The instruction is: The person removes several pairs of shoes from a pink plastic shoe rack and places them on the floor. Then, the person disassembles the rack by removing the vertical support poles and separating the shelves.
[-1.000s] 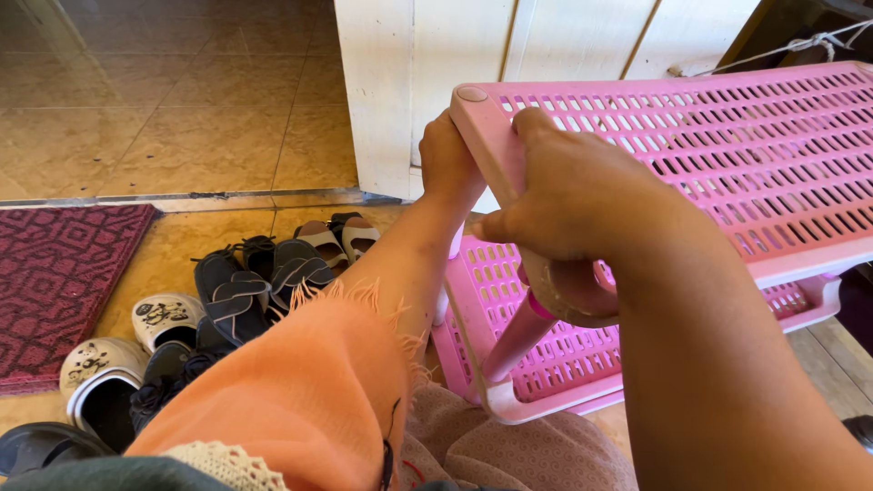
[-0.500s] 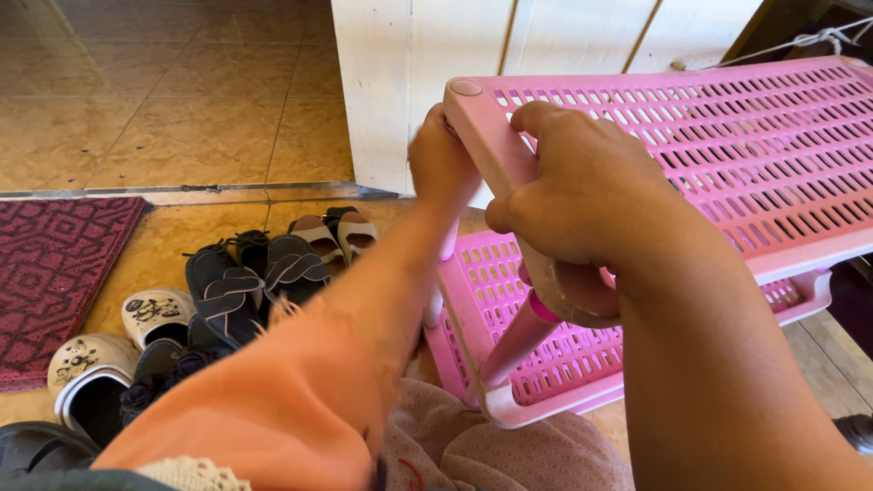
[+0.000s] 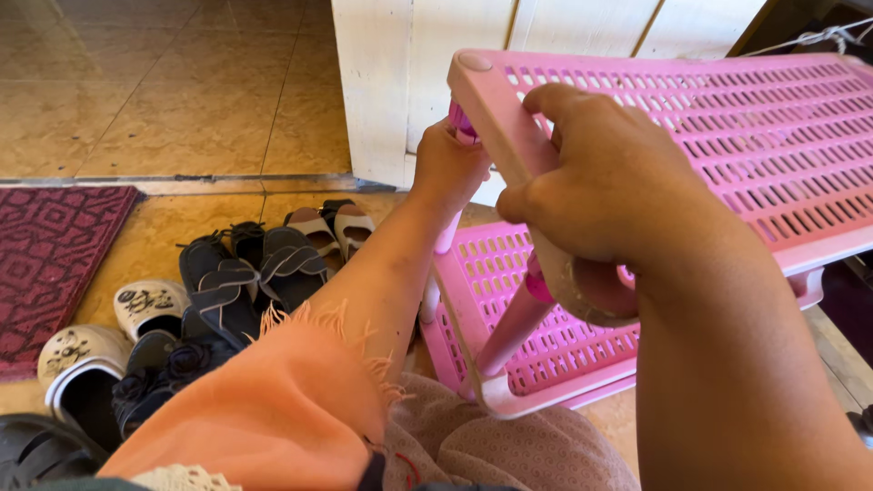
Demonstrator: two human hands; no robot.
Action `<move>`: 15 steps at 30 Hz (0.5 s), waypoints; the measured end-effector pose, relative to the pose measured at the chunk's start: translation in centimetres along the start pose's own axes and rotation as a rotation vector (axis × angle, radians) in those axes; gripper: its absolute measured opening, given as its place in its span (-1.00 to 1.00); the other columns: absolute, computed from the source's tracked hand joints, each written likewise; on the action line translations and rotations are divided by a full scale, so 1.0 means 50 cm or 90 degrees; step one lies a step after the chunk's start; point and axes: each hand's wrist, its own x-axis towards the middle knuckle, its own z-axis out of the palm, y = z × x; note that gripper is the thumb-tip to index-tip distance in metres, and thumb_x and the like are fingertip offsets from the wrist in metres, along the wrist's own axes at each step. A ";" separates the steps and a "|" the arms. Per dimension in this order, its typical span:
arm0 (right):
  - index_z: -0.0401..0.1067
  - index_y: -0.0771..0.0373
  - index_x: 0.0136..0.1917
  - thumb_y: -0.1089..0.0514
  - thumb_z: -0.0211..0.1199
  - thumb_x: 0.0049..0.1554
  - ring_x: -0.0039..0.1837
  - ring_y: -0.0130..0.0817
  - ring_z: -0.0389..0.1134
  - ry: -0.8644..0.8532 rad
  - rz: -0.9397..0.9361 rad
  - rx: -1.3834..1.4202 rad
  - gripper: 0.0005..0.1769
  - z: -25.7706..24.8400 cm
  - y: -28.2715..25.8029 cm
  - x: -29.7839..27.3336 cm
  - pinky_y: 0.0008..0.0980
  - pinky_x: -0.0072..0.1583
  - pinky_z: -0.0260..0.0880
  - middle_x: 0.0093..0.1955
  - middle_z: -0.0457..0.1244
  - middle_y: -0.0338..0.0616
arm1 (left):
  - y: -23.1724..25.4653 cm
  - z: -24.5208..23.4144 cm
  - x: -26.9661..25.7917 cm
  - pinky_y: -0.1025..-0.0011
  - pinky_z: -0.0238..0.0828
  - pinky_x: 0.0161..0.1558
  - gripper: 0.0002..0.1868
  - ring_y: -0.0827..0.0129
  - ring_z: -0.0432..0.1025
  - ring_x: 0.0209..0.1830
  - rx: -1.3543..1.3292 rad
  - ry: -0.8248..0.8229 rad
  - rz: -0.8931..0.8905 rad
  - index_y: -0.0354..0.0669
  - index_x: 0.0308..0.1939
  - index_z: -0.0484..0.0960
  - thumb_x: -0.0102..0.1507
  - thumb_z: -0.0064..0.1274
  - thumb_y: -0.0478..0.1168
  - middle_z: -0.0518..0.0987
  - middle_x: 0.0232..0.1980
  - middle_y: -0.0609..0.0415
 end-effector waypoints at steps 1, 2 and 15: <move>0.31 0.15 0.47 0.15 0.51 -0.18 0.11 0.00 0.45 0.009 -0.010 0.001 -0.07 0.002 0.001 -0.002 -0.08 0.11 0.41 0.12 0.39 0.09 | 0.000 -0.005 -0.014 0.45 0.42 -0.45 -0.71 0.53 0.45 -0.51 0.009 0.004 -0.005 -0.21 -0.26 0.64 0.20 0.20 -0.04 0.64 -0.41 0.17; 0.31 0.17 0.46 0.15 0.51 -0.17 0.10 0.00 0.45 0.022 -0.022 0.002 -0.08 0.001 0.001 -0.002 -0.08 0.10 0.42 0.13 0.38 0.10 | 0.003 -0.011 -0.021 0.46 0.41 -0.44 -0.71 0.54 0.43 -0.52 0.018 0.007 -0.005 -0.18 -0.24 0.64 0.21 0.19 -0.02 0.64 -0.39 0.19; 0.45 0.18 0.34 0.08 0.57 -0.25 -0.02 -0.04 0.49 0.064 -0.058 -0.008 -0.14 0.004 0.008 0.016 -0.09 0.06 0.46 -0.02 0.42 0.09 | -0.087 -0.057 -0.075 0.51 0.36 -0.35 -0.73 0.58 0.39 -0.45 0.089 -0.051 -0.069 -0.16 -0.30 0.57 0.23 0.19 -0.03 0.55 -0.43 0.21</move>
